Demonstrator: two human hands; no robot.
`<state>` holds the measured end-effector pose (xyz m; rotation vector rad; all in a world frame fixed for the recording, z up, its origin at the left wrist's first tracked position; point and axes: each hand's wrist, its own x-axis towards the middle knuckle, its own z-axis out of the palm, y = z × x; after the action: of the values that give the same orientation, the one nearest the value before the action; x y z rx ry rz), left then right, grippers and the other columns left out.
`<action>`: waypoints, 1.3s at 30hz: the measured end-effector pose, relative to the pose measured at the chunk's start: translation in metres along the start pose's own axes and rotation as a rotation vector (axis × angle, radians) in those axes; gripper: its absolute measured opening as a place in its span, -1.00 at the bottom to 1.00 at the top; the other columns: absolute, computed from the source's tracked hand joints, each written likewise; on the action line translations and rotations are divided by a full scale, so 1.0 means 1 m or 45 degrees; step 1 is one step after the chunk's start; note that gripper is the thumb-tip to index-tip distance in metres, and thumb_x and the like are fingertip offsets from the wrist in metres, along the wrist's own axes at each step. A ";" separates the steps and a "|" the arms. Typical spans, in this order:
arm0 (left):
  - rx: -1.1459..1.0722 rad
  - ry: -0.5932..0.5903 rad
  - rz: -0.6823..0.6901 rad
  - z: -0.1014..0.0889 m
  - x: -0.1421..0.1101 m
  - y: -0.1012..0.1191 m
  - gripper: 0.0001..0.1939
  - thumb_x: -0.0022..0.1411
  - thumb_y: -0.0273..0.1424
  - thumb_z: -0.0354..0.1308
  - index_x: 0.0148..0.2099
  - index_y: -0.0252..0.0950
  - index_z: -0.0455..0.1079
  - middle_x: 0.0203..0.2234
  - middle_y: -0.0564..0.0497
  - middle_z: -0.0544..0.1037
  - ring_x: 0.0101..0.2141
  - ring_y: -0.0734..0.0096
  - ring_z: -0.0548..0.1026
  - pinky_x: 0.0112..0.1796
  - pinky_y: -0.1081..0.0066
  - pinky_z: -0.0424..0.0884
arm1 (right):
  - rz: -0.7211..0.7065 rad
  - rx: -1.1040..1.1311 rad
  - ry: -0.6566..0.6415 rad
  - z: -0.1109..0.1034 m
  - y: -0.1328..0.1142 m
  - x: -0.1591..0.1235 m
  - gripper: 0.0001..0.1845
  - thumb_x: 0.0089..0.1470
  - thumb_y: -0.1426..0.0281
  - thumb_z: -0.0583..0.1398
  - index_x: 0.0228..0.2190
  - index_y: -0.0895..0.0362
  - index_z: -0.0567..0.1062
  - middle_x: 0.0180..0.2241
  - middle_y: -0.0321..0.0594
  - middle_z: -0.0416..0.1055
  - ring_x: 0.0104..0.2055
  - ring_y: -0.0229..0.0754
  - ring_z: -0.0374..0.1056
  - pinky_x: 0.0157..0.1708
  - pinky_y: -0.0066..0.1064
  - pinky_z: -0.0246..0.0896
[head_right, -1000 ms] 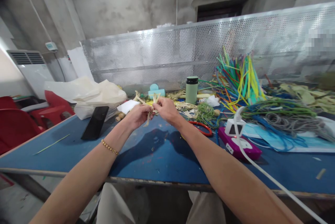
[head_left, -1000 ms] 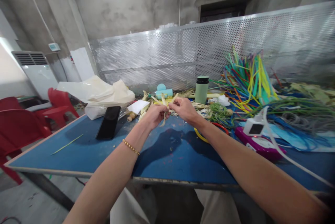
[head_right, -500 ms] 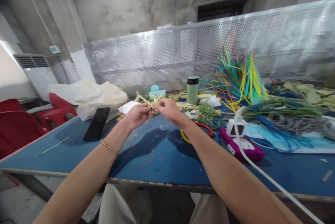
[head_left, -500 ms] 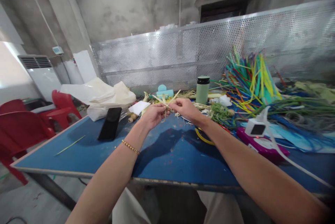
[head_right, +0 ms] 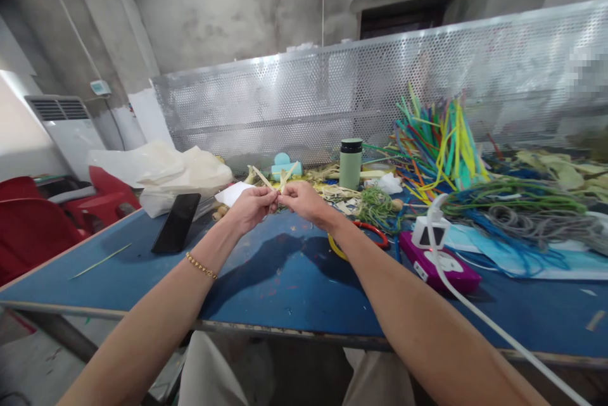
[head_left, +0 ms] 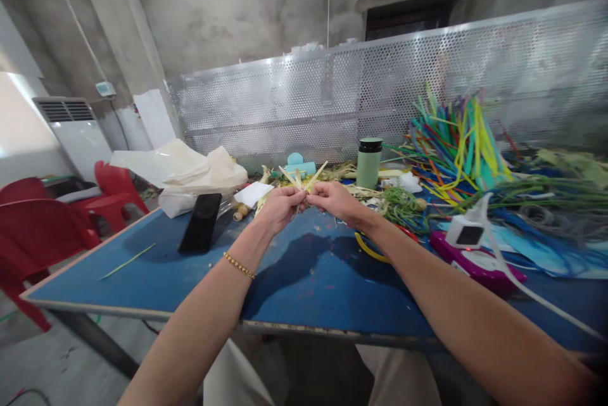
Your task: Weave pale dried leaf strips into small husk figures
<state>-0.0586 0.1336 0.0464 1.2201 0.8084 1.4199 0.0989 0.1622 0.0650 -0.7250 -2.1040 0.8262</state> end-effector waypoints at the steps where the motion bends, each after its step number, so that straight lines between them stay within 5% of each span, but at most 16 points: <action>1: -0.007 0.000 -0.004 0.000 0.000 0.000 -0.85 0.07 -0.53 0.26 -0.51 -0.44 0.40 -0.65 0.00 0.40 -0.59 0.58 0.32 -0.49 0.49 0.19 | -0.002 0.006 -0.008 0.000 -0.001 0.000 -0.70 -0.06 0.20 0.19 -0.62 0.13 0.30 -0.67 -0.39 0.19 -0.61 -0.35 0.06 -0.58 -0.45 -0.11; 12: -0.032 -0.012 -0.025 0.001 -0.001 0.005 -0.84 0.02 -0.50 0.33 -0.49 -0.44 0.41 -0.62 0.01 0.42 -0.59 0.59 0.33 -0.51 0.51 0.21 | 0.025 0.121 -0.109 -0.002 -0.012 -0.006 -0.72 -0.04 0.22 0.19 -0.60 0.14 0.31 -0.67 -0.44 0.12 -0.61 -0.38 -0.04 -0.58 -0.45 -0.15; 18: 0.027 -0.003 0.016 -0.005 -0.001 0.008 -0.88 -0.03 -0.52 0.34 -0.47 -0.45 0.44 -0.58 -0.03 0.45 -0.55 0.55 0.37 -0.45 0.47 0.24 | -0.045 0.019 -0.120 -0.011 0.003 0.000 -0.77 0.02 0.26 0.17 -0.52 0.16 0.43 -0.57 -0.30 0.38 -0.53 -0.30 0.23 -0.50 -0.45 0.08; 24: 0.406 -0.172 0.033 -0.003 -0.006 0.008 -0.90 -0.02 -0.46 0.31 -0.42 -0.42 0.52 -0.61 0.02 0.44 -0.54 0.54 0.31 -0.44 0.43 0.18 | 0.101 0.104 0.568 -0.040 0.010 0.008 -0.82 -0.01 0.36 0.19 -0.39 0.19 0.55 -0.38 -0.13 0.53 -0.38 -0.21 0.37 -0.33 -0.37 0.25; 26: 0.560 -0.196 0.018 0.001 -0.009 0.009 -0.90 -0.03 -0.46 0.32 -0.47 -0.41 0.50 -0.62 0.02 0.45 -0.54 0.54 0.30 -0.43 0.43 0.17 | 0.081 0.183 0.504 -0.041 0.006 0.008 -0.75 0.05 0.26 0.18 -0.42 0.20 0.55 -0.39 -0.11 0.53 -0.37 -0.19 0.39 -0.30 -0.34 0.28; 29: 0.563 -0.206 0.033 0.007 -0.012 0.009 -0.90 -0.06 -0.47 0.33 -0.48 -0.40 0.48 -0.61 0.01 0.46 -0.53 0.52 0.32 -0.41 0.42 0.19 | 0.024 0.141 0.170 -0.039 0.001 0.003 -0.64 0.04 0.14 0.22 -0.48 0.20 0.57 -0.46 -0.13 0.51 -0.39 -0.19 0.37 -0.33 -0.35 0.25; 33: 0.490 -0.170 -0.007 0.007 -0.012 0.007 -0.83 -0.10 -0.49 0.38 -0.46 -0.38 0.43 -0.61 0.01 0.46 -0.53 0.51 0.36 -0.41 0.43 0.22 | 0.007 -0.022 -0.189 -0.036 0.001 -0.002 -0.72 -0.09 0.19 0.32 -0.49 0.18 0.56 -0.54 -0.27 0.43 -0.48 -0.29 0.27 -0.46 -0.43 0.11; 39: 0.230 -0.261 -0.029 0.003 -0.011 0.010 -0.76 0.06 -0.30 0.32 -0.41 -0.43 0.49 -0.54 -0.07 0.51 -0.52 0.49 0.38 -0.41 0.41 0.25 | -0.076 0.097 -0.089 -0.031 0.006 0.000 -0.70 -0.09 0.19 0.30 -0.52 0.19 0.45 -0.56 -0.32 0.34 -0.49 -0.32 0.22 -0.48 -0.44 0.09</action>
<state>-0.0593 0.1206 0.0537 1.4637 0.8180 1.2000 0.1252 0.1757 0.0762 -0.5981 -2.1328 0.9052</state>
